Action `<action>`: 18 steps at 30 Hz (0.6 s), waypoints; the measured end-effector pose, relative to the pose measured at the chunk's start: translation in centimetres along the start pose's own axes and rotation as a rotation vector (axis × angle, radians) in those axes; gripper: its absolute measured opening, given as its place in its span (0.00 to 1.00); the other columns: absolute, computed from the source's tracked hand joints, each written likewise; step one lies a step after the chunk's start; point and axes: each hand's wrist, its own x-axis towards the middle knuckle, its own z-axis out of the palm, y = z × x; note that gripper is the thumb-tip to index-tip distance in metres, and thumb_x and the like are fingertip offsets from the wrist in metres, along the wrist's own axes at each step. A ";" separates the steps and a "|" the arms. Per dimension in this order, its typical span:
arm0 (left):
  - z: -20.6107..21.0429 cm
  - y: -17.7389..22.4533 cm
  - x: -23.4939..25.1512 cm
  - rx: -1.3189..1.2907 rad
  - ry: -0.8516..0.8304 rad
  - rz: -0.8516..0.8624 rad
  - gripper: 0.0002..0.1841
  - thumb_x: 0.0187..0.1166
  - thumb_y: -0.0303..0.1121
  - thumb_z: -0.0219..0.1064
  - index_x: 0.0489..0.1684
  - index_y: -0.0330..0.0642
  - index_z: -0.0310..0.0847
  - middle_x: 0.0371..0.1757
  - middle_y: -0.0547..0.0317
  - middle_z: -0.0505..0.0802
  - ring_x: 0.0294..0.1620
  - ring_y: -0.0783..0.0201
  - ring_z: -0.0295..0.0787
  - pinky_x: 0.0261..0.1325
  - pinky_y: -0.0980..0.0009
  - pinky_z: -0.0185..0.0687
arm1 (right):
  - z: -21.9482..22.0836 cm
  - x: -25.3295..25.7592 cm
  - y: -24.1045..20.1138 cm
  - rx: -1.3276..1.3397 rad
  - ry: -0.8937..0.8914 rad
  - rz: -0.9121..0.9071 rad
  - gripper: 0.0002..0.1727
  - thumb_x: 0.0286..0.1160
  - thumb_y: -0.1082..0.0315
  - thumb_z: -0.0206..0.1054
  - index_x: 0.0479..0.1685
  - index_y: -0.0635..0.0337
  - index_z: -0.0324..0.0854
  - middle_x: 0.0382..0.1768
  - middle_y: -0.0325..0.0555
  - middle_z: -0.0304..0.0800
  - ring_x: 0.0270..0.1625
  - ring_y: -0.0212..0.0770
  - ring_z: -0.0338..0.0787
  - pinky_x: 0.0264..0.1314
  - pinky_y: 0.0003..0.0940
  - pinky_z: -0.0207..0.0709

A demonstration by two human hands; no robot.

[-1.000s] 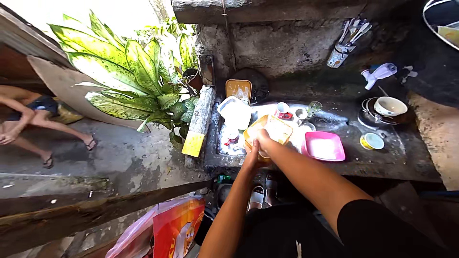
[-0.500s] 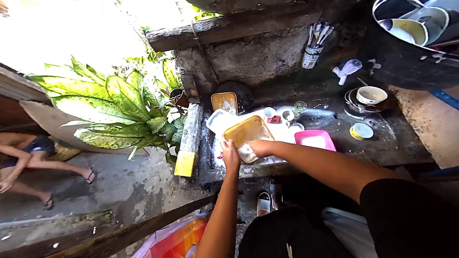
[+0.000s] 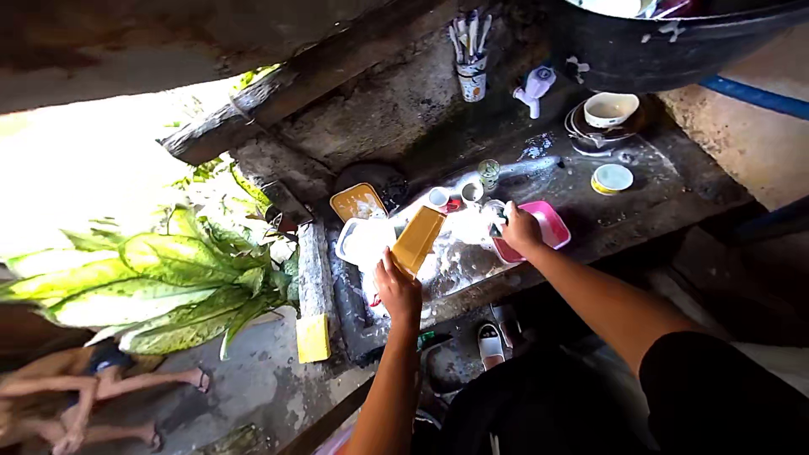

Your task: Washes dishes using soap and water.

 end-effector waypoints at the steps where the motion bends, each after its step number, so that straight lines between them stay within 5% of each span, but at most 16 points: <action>1: 0.3 -0.1 0.0 0.004 0.031 0.083 0.42 0.50 0.25 0.77 0.77 0.29 0.72 0.61 0.28 0.86 0.62 0.32 0.85 0.65 0.41 0.80 | -0.3 0.7 1.9 -0.066 -0.061 -0.018 0.28 0.76 0.64 0.71 0.74 0.67 0.73 0.53 0.71 0.90 0.58 0.71 0.91 0.59 0.71 0.81; 5: 0.4 -0.6 -0.1 -0.053 0.045 0.165 0.45 0.46 0.26 0.75 0.77 0.27 0.70 0.64 0.23 0.81 0.66 0.28 0.79 0.71 0.40 0.73 | 1.4 3.3 7.0 -0.231 -0.245 0.046 0.22 0.73 0.66 0.71 0.64 0.70 0.83 0.62 0.74 0.86 0.66 0.75 0.85 0.63 0.76 0.76; 7: 0.0 -0.4 0.7 -0.171 -0.043 -0.011 0.45 0.55 0.23 0.73 0.83 0.25 0.60 0.72 0.22 0.76 0.74 0.30 0.73 0.78 0.44 0.70 | 2.5 4.1 7.1 -0.228 -0.293 0.095 0.26 0.74 0.65 0.72 0.67 0.76 0.81 0.76 0.80 0.72 0.80 0.79 0.69 0.75 0.81 0.63; 9: 0.2 -0.6 1.7 -0.406 -0.111 -0.274 0.47 0.58 0.20 0.68 0.88 0.28 0.49 0.77 0.28 0.73 0.77 0.45 0.74 0.79 0.56 0.73 | 3.6 4.7 6.1 -0.223 -0.345 0.157 0.28 0.75 0.68 0.70 0.71 0.79 0.77 0.82 0.81 0.64 0.86 0.78 0.61 0.83 0.80 0.53; 12: 0.8 -0.8 2.0 -0.841 -0.168 -0.821 0.40 0.71 0.16 0.61 0.88 0.38 0.48 0.71 0.36 0.79 0.62 0.52 0.86 0.57 0.55 0.88 | 5.1 5.0 5.5 -0.184 -0.438 0.260 0.21 0.72 0.73 0.70 0.63 0.77 0.82 0.71 0.77 0.79 0.76 0.76 0.76 0.74 0.77 0.69; 14: 0.5 0.1 2.1 -0.971 -0.193 -1.147 0.25 0.82 0.23 0.55 0.79 0.36 0.62 0.59 0.36 0.85 0.48 0.47 0.89 0.42 0.47 0.88 | 5.1 5.1 5.5 -0.143 -0.501 0.234 0.19 0.74 0.70 0.69 0.59 0.77 0.84 0.67 0.76 0.82 0.72 0.75 0.81 0.71 0.76 0.71; 18: 0.1 0.7 1.8 -1.298 -0.231 -1.393 0.18 0.86 0.34 0.46 0.69 0.36 0.67 0.53 0.36 0.88 0.46 0.43 0.90 0.42 0.44 0.88 | 4.9 6.0 8.8 0.411 -0.580 0.257 0.25 0.86 0.58 0.64 0.69 0.72 0.79 0.66 0.68 0.84 0.71 0.59 0.84 0.75 0.60 0.75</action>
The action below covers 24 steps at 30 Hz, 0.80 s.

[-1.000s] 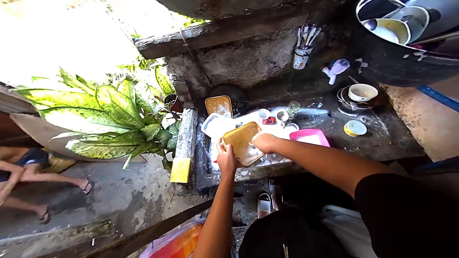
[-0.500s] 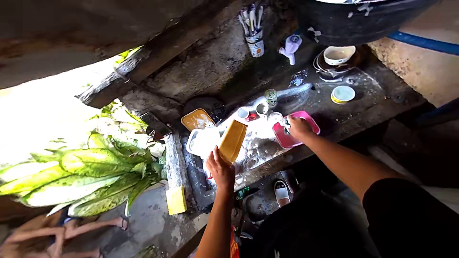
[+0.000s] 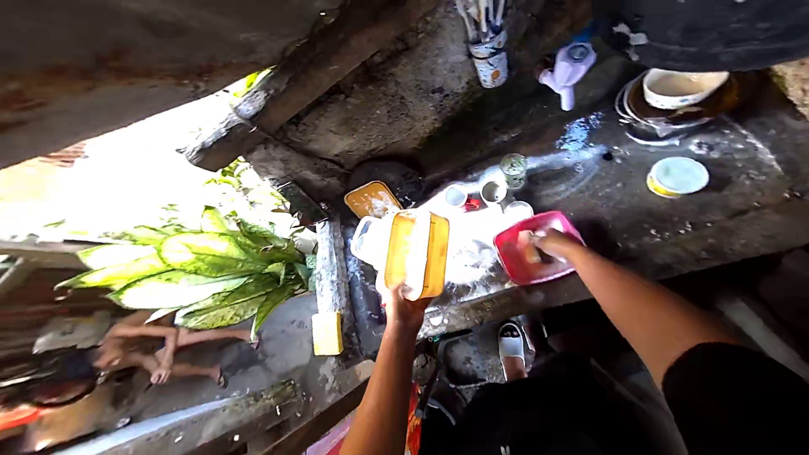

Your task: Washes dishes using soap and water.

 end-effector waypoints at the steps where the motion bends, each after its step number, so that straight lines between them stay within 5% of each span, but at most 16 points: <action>1: 0.0 -0.2 -0.2 -0.052 -0.020 -0.023 0.18 0.86 0.35 0.45 0.67 0.37 0.67 0.51 0.37 0.88 0.45 0.44 0.90 0.42 0.45 0.88 | -0.5 -0.9 -0.2 0.269 -0.034 0.047 0.25 0.87 0.57 0.62 0.73 0.67 0.76 0.65 0.61 0.85 0.67 0.51 0.85 0.69 0.52 0.79; 4: -0.3 -0.4 -0.2 -0.213 -0.062 -0.134 0.19 0.87 0.43 0.44 0.65 0.39 0.69 0.52 0.39 0.88 0.48 0.45 0.90 0.45 0.48 0.89 | -1.2 -4.4 -4.3 0.920 -0.096 0.118 0.23 0.88 0.56 0.53 0.75 0.56 0.71 0.61 0.55 0.86 0.59 0.52 0.89 0.56 0.55 0.86; 6: -0.1 -0.6 0.0 -0.296 -0.047 -0.221 0.24 0.90 0.50 0.47 0.70 0.41 0.70 0.56 0.37 0.88 0.50 0.43 0.90 0.47 0.48 0.90 | -0.5 -6.8 -7.9 1.014 -0.223 -0.059 0.22 0.92 0.56 0.43 0.74 0.56 0.69 0.58 0.56 0.88 0.54 0.53 0.91 0.52 0.53 0.88; 8: 0.5 -1.3 0.2 -0.348 -0.050 -0.276 0.25 0.88 0.52 0.48 0.70 0.42 0.70 0.57 0.38 0.87 0.50 0.43 0.90 0.46 0.49 0.90 | 2.0 -9.8 -11.6 0.822 -0.238 -0.335 0.22 0.93 0.61 0.38 0.73 0.59 0.70 0.49 0.50 0.89 0.44 0.43 0.91 0.46 0.42 0.88; 10: 1.1 -2.3 0.6 -0.357 -0.082 -0.280 0.23 0.88 0.49 0.47 0.69 0.42 0.69 0.57 0.39 0.86 0.50 0.44 0.89 0.47 0.50 0.89 | 5.7 -12.9 -15.3 0.547 -0.104 -0.614 0.16 0.87 0.72 0.47 0.63 0.65 0.76 0.40 0.44 0.89 0.38 0.33 0.89 0.42 0.33 0.86; 13: 2.2 -3.9 1.5 -0.393 -0.105 -0.320 0.22 0.88 0.46 0.47 0.70 0.42 0.67 0.60 0.39 0.84 0.53 0.45 0.87 0.49 0.50 0.87 | 9.4 -15.2 -19.4 0.046 0.021 -0.847 0.17 0.65 0.78 0.69 0.54 0.69 0.87 0.44 0.53 0.94 0.48 0.41 0.94 0.58 0.43 0.88; 16: 2.3 -4.5 1.6 -0.443 -0.141 -0.372 0.27 0.90 0.56 0.43 0.69 0.45 0.71 0.56 0.43 0.88 0.51 0.48 0.89 0.47 0.50 0.88 | 11.1 -14.3 -21.8 -0.431 0.100 -0.873 0.15 0.61 0.76 0.73 0.49 0.66 0.90 0.46 0.60 0.94 0.53 0.56 0.94 0.60 0.61 0.84; 18: 1.4 -4.2 1.8 -0.458 -0.196 -0.368 0.27 0.89 0.58 0.41 0.62 0.46 0.72 0.47 0.49 0.89 0.45 0.54 0.89 0.44 0.53 0.87 | 10.5 -11.7 -23.0 -0.708 0.211 -0.812 0.14 0.68 0.71 0.71 0.53 0.61 0.91 0.49 0.59 0.94 0.54 0.61 0.93 0.57 0.66 0.83; 20: 0.1 -3.3 2.4 -0.529 -0.224 -0.400 0.27 0.88 0.57 0.44 0.64 0.44 0.72 0.50 0.44 0.89 0.48 0.50 0.90 0.47 0.51 0.89 | 8.5 -8.2 -23.6 -0.775 0.350 -0.711 0.13 0.75 0.66 0.68 0.56 0.55 0.91 0.51 0.58 0.94 0.56 0.63 0.93 0.57 0.69 0.83; 22: -1.5 -2.6 2.5 -0.577 -0.212 -0.438 0.30 0.86 0.60 0.48 0.70 0.44 0.71 0.57 0.40 0.88 0.54 0.46 0.90 0.50 0.48 0.90 | 6.3 -5.7 -22.3 -0.809 0.311 -0.560 0.17 0.81 0.62 0.65 0.65 0.57 0.84 0.58 0.62 0.91 0.63 0.66 0.89 0.63 0.71 0.80; 24: -2.9 -2.3 2.6 -0.563 -0.200 -0.472 0.33 0.85 0.64 0.48 0.72 0.45 0.70 0.59 0.39 0.87 0.55 0.44 0.89 0.51 0.48 0.90 | 4.5 -6.0 -19.7 -0.816 0.176 -0.327 0.34 0.81 0.58 0.66 0.83 0.67 0.63 0.66 0.70 0.85 0.69 0.68 0.86 0.71 0.70 0.76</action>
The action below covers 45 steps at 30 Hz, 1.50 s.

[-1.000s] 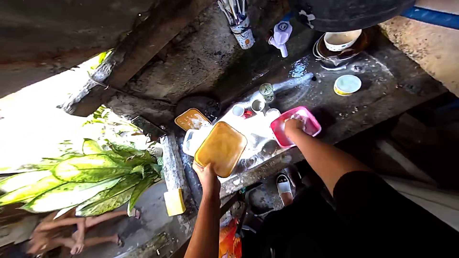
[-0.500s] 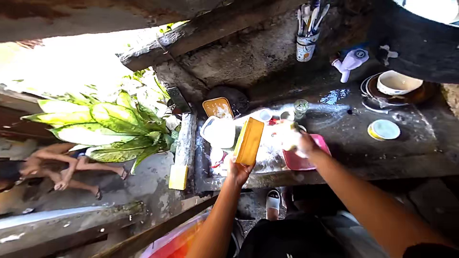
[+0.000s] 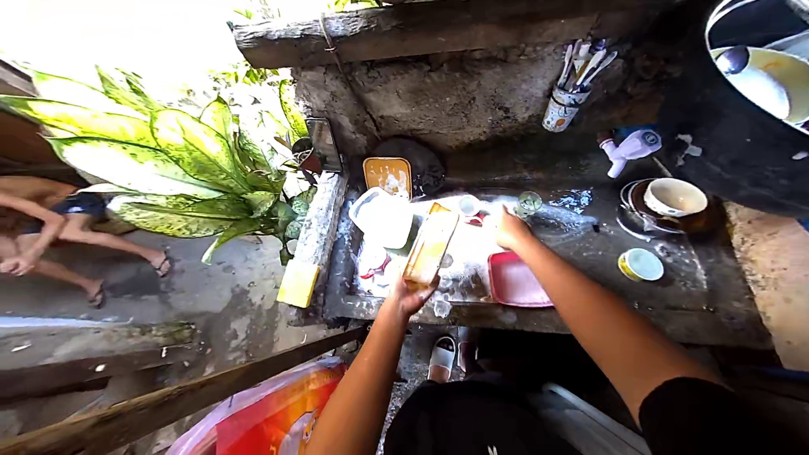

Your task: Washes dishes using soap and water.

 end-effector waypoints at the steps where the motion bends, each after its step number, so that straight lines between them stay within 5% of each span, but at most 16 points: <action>1: -0.3 0.3 -0.1 0.021 0.016 -0.017 0.33 0.85 0.65 0.48 0.72 0.45 0.70 0.58 0.39 0.87 0.54 0.44 0.90 0.50 0.49 0.90 | 0.6 -0.9 1.4 0.005 -0.076 0.099 0.44 0.76 0.58 0.70 0.87 0.71 0.52 0.69 0.73 0.81 0.72 0.69 0.84 0.73 0.68 0.74; 3: -1.3 0.8 0.0 0.052 0.048 -0.065 0.29 0.89 0.57 0.47 0.71 0.40 0.71 0.58 0.34 0.87 0.53 0.41 0.90 0.49 0.49 0.91 | 2.9 -2.8 4.5 0.009 -0.097 0.218 0.53 0.70 0.57 0.74 0.89 0.75 0.45 0.76 0.76 0.73 0.78 0.69 0.78 0.79 0.65 0.71; 7: -3.9 1.0 0.9 0.052 -0.075 -0.124 0.22 0.93 0.45 0.47 0.71 0.36 0.70 0.60 0.33 0.87 0.56 0.42 0.90 0.54 0.51 0.91 | 7.9 -4.4 9.2 -0.046 0.061 0.218 0.45 0.64 0.62 0.77 0.82 0.76 0.62 0.77 0.77 0.71 0.80 0.73 0.73 0.79 0.70 0.69; 10: -3.0 0.9 -0.6 0.292 -0.070 -0.105 0.14 0.92 0.38 0.48 0.52 0.40 0.77 0.39 0.48 0.92 0.36 0.57 0.94 0.36 0.64 0.92 | 10.6 -4.1 10.7 -0.102 0.080 0.233 0.34 0.73 0.66 0.70 0.80 0.72 0.70 0.77 0.76 0.73 0.81 0.73 0.72 0.78 0.75 0.66; 15: -2.9 1.9 0.4 0.647 -0.144 -0.051 0.10 0.86 0.30 0.52 0.56 0.41 0.76 0.44 0.53 0.91 0.44 0.61 0.91 0.49 0.63 0.88 | 12.0 -2.6 10.4 -0.187 -0.324 0.198 0.30 0.69 0.62 0.74 0.68 0.73 0.80 0.70 0.72 0.82 0.74 0.71 0.81 0.74 0.72 0.73; 18: -2.4 2.5 0.1 0.829 -0.237 -0.024 0.11 0.83 0.30 0.55 0.57 0.41 0.77 0.44 0.55 0.93 0.45 0.62 0.91 0.52 0.62 0.87 | 12.6 -1.4 12.0 0.261 -0.364 0.271 0.27 0.70 0.65 0.76 0.66 0.71 0.81 0.65 0.69 0.86 0.71 0.63 0.85 0.75 0.64 0.76; 21: -1.2 2.6 -0.6 0.904 -0.269 -0.014 0.12 0.88 0.31 0.52 0.61 0.42 0.75 0.45 0.54 0.94 0.46 0.59 0.92 0.52 0.59 0.88 | 10.7 -3.0 13.0 1.030 -0.330 0.364 0.26 0.81 0.68 0.70 0.77 0.61 0.73 0.61 0.58 0.88 0.58 0.49 0.90 0.60 0.49 0.86; 26: -1.5 1.8 -0.4 0.939 -0.148 0.217 0.12 0.83 0.24 0.59 0.62 0.37 0.75 0.44 0.56 0.89 0.44 0.65 0.88 0.49 0.64 0.87 | 3.1 -6.8 6.5 1.722 -0.040 0.231 0.22 0.82 0.66 0.47 0.71 0.62 0.72 0.57 0.59 0.89 0.55 0.53 0.92 0.52 0.54 0.88; 31: 0.2 1.1 2.4 1.040 -0.003 0.463 0.19 0.87 0.32 0.62 0.73 0.37 0.75 0.55 0.47 0.91 0.52 0.59 0.89 0.55 0.58 0.88 | -3.6 -9.3 -4.9 1.313 -0.023 -0.368 0.29 0.74 0.70 0.56 0.79 0.55 0.70 0.52 0.49 0.90 0.42 0.40 0.91 0.42 0.39 0.88; 34: 1.1 1.6 4.5 1.196 0.030 0.475 0.26 0.92 0.40 0.55 0.86 0.40 0.63 0.69 0.37 0.86 0.64 0.46 0.88 0.66 0.46 0.84 | -5.3 -9.9 -11.1 0.813 0.142 -0.526 0.15 0.72 0.74 0.66 0.57 0.62 0.87 0.46 0.48 0.94 0.45 0.39 0.93 0.53 0.42 0.90; 38: 1.3 1.3 3.8 1.157 -0.095 0.523 0.25 0.92 0.37 0.55 0.85 0.39 0.63 0.66 0.38 0.87 0.61 0.51 0.89 0.64 0.51 0.86 | -5.7 -7.5 -14.5 0.280 0.292 -0.559 0.08 0.68 0.74 0.69 0.42 0.61 0.91 0.44 0.52 0.94 0.51 0.52 0.93 0.57 0.59 0.84; 41: -0.2 1.1 1.8 1.151 -0.209 0.611 0.25 0.78 0.26 0.65 0.75 0.32 0.70 0.59 0.48 0.88 0.57 0.67 0.86 0.62 0.67 0.84 | -4.7 -4.3 -13.0 0.315 0.364 -0.542 0.10 0.74 0.76 0.66 0.49 0.67 0.89 0.54 0.61 0.91 0.62 0.59 0.89 0.70 0.60 0.79; 45: -0.9 0.9 0.1 1.528 -0.092 0.548 0.21 0.79 0.24 0.68 0.70 0.26 0.76 0.66 0.39 0.87 0.67 0.58 0.82 0.73 0.63 0.76 | 0.3 -3.1 -11.6 0.515 0.211 -0.321 0.20 0.89 0.63 0.58 0.71 0.66 0.79 0.69 0.62 0.85 0.76 0.56 0.82 0.82 0.55 0.72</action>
